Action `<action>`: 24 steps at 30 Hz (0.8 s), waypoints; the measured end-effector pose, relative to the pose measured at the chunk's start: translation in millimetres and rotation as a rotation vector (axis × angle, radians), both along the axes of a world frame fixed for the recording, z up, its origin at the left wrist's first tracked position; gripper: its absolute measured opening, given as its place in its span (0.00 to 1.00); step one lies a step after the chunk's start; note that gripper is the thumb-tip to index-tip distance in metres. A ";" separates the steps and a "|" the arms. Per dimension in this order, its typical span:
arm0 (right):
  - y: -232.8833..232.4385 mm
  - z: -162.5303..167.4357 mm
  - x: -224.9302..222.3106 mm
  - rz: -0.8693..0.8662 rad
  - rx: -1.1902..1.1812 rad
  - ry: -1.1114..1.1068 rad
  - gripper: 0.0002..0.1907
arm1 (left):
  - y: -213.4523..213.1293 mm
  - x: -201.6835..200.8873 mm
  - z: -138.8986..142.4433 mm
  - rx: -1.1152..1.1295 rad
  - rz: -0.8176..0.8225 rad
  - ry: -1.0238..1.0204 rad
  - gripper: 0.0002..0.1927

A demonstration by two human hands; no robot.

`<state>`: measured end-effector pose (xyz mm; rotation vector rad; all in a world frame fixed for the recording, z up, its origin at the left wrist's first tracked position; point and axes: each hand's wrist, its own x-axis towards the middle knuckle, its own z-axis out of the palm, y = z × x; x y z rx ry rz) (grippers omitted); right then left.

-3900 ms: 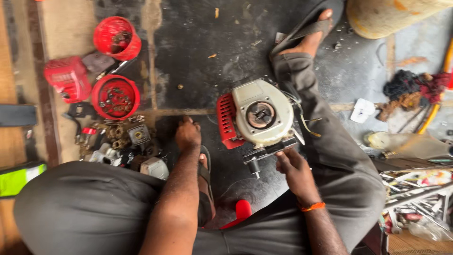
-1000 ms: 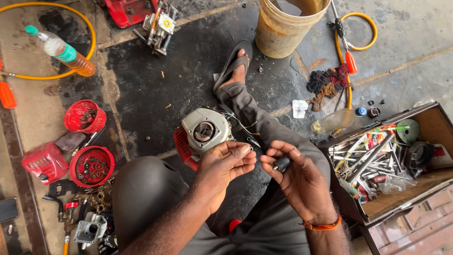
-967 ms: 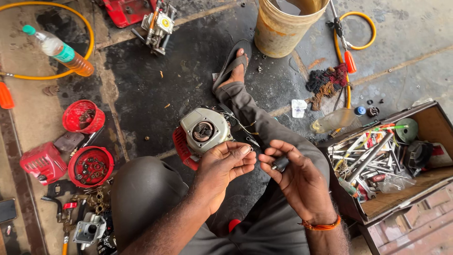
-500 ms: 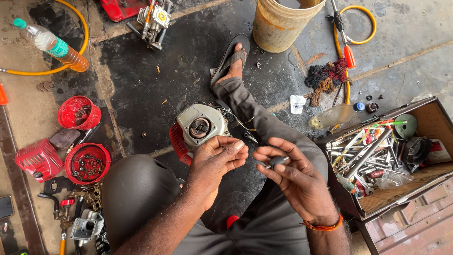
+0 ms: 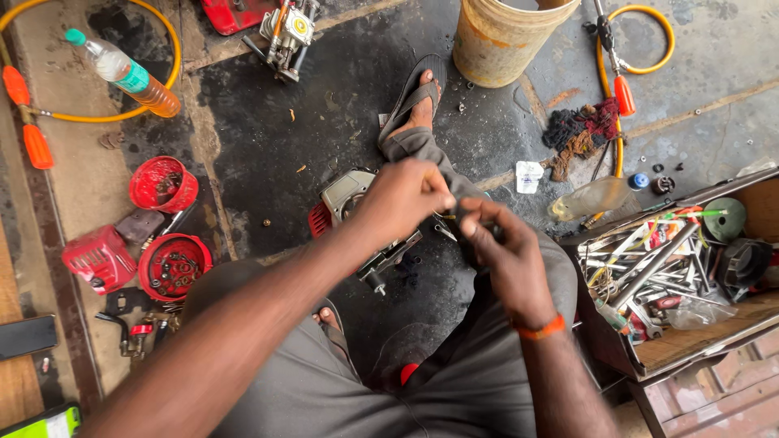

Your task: The person sits on the workshop floor repairing a small petrol engine. They handle small parts and fasteners by hand, then use a spanner and a screwdriver to loosen and tighten bolts on the engine, remove the red recoil starter cover, work on the engine components, and finally set the engine aside and reach into a parts drawer.

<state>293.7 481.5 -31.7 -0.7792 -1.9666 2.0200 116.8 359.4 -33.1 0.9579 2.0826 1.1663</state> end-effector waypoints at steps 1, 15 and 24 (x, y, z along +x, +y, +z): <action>2.3 -6.2 -1.0 -0.043 -0.044 -0.010 0.17 | 9.1 -8.7 -6.0 -0.079 -0.026 0.096 0.10; 7.5 -124.6 56.5 -0.206 -0.128 -0.107 0.13 | 67.2 3.1 -22.4 -1.115 -0.426 0.482 0.37; 8.2 -111.5 51.5 -0.187 -0.051 -0.187 0.14 | 79.5 21.1 -10.1 -1.234 -0.449 0.403 0.34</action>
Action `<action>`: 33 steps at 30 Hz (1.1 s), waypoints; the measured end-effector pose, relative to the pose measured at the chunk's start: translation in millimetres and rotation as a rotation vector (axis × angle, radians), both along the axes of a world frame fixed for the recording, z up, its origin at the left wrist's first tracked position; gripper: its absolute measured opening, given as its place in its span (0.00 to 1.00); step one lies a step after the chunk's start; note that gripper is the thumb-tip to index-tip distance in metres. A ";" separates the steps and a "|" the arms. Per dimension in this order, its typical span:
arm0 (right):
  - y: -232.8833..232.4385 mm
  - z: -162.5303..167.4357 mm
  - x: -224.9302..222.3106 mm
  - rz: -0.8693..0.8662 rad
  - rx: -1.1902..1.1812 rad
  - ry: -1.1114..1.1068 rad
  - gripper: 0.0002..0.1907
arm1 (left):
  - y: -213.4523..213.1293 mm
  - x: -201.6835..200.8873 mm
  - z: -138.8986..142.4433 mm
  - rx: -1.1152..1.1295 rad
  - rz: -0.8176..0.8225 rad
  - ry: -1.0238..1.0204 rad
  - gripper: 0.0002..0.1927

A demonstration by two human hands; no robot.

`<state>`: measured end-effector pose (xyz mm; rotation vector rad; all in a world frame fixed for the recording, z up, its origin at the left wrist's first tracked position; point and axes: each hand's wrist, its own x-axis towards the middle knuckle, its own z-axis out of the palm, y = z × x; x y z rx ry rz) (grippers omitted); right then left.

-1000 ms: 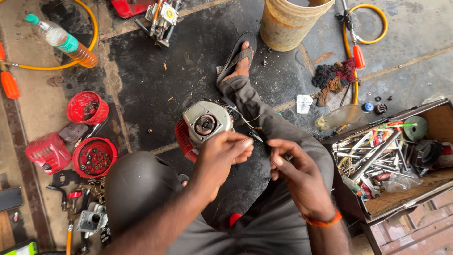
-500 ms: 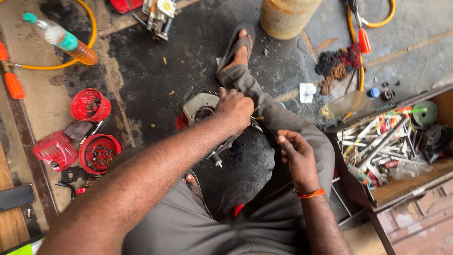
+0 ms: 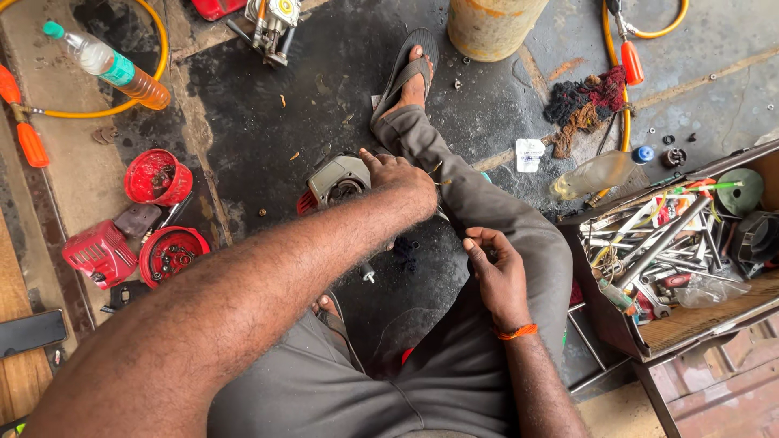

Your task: The person sits on the workshop floor repairing a small petrol engine. They handle small parts and fasteners by hand, then use a spanner and a screwdriver to loosen and tighten bolts on the engine, remove the red recoil starter cover, work on the engine components, and finally set the engine aside and reach into a parts drawer.

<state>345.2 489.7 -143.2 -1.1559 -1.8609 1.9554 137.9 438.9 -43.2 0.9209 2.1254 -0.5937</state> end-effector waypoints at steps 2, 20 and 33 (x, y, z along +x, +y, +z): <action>0.9 2.1 0.8 0.015 0.031 -0.031 0.14 | 1.9 0.0 -0.6 -0.003 0.020 -0.014 0.33; 0.5 5.4 10.1 0.030 -0.699 0.228 0.17 | -16.9 1.6 -13.6 0.070 -0.137 -0.056 0.30; -30.1 -6.8 2.9 0.062 -0.618 0.087 0.14 | 2.9 9.5 -19.9 -0.127 -0.263 0.006 0.37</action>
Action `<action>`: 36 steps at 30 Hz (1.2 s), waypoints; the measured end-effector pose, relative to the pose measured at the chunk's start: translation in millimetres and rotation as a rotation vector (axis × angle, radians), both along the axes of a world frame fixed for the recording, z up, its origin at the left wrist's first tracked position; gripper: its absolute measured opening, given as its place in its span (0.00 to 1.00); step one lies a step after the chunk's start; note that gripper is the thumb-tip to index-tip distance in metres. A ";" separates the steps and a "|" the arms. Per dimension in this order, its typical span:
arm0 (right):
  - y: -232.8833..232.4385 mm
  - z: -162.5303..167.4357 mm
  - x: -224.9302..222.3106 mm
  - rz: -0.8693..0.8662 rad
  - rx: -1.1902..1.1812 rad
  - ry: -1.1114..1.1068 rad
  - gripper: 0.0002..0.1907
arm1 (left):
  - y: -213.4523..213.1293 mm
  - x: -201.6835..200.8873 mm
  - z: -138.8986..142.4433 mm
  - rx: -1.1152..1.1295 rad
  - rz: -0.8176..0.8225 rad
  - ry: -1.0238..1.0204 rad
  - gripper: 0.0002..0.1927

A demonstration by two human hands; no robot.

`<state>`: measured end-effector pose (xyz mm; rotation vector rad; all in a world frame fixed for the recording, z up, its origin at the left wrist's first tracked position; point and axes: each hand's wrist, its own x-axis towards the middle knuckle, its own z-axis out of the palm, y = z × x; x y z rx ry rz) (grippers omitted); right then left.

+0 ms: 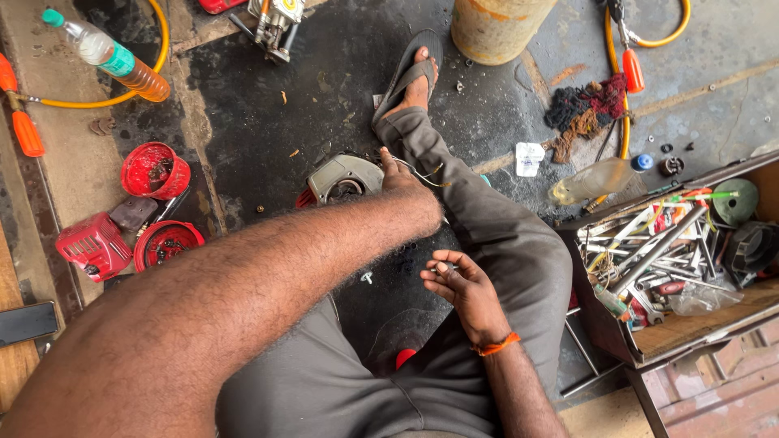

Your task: The person sits on the workshop floor repairing a small petrol engine. They handle small parts and fasteners by hand, then use a spanner and a screwdriver to loosen and tighten bolts on the engine, remove the red recoil starter cover, work on the engine components, and finally set the engine aside and reach into a parts drawer.

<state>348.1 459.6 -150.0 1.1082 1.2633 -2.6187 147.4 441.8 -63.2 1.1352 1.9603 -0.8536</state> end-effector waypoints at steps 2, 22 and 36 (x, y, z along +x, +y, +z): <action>2.4 -3.4 0.0 0.004 0.007 -0.014 0.14 | 1.5 0.8 -0.2 0.001 -0.019 -0.009 0.36; 18.6 -30.8 -63.9 0.189 0.079 0.203 0.12 | -6.1 1.9 9.8 0.093 0.152 -0.024 0.40; 24.0 -58.0 -72.2 0.179 -0.015 0.027 0.14 | -14.6 -0.1 1.8 0.072 -0.027 0.005 0.46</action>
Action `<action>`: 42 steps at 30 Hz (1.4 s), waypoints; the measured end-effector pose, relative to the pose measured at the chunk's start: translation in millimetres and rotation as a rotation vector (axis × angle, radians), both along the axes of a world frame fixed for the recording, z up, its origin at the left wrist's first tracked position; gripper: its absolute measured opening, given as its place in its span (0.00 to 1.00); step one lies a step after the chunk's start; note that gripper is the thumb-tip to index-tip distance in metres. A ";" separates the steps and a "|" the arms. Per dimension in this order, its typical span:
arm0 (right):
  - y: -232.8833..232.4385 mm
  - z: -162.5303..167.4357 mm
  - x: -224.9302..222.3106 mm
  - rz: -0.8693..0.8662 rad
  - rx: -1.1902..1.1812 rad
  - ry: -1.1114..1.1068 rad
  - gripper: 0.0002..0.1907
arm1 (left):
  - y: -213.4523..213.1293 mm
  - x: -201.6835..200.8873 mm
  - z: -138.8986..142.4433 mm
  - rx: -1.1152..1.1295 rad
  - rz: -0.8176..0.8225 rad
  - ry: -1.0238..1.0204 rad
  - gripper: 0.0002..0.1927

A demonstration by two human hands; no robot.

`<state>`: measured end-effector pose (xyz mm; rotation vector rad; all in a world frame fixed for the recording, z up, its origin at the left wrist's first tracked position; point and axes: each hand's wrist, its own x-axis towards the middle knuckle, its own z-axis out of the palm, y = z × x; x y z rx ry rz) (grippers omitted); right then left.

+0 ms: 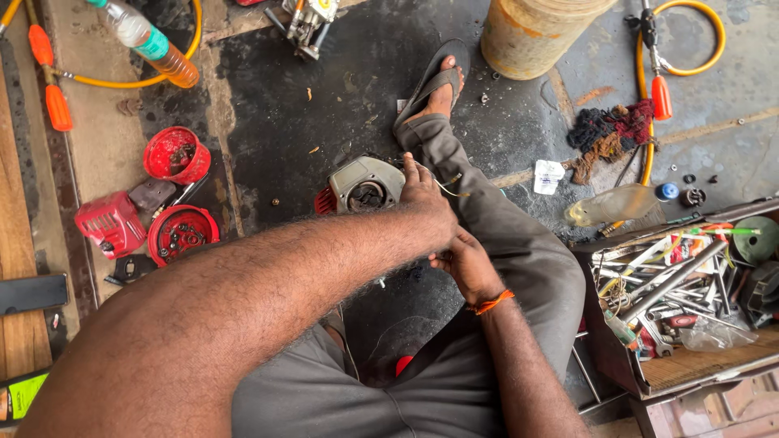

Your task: The person sits on the workshop floor repairing a small petrol engine. They handle small parts and fasteners by hand, then use a spanner and a screwdriver to loosen and tighten bolts on the engine, remove the red recoil starter cover, work on the engine components, and finally set the engine aside and reach into a parts drawer.

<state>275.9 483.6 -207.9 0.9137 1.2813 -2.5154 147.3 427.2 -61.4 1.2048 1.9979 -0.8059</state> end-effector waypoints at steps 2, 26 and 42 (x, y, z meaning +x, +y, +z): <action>1.5 0.5 5.0 -0.024 0.021 -0.055 0.14 | 4.9 1.5 -5.2 -0.025 -0.036 0.012 0.45; -89.2 72.9 -12.1 -0.207 1.085 0.197 0.32 | -2.3 -2.8 -17.2 0.090 0.106 0.004 0.43; -97.8 86.7 -22.4 -0.130 1.048 -0.164 0.35 | -3.4 -10.1 -7.3 0.126 0.137 -0.065 0.47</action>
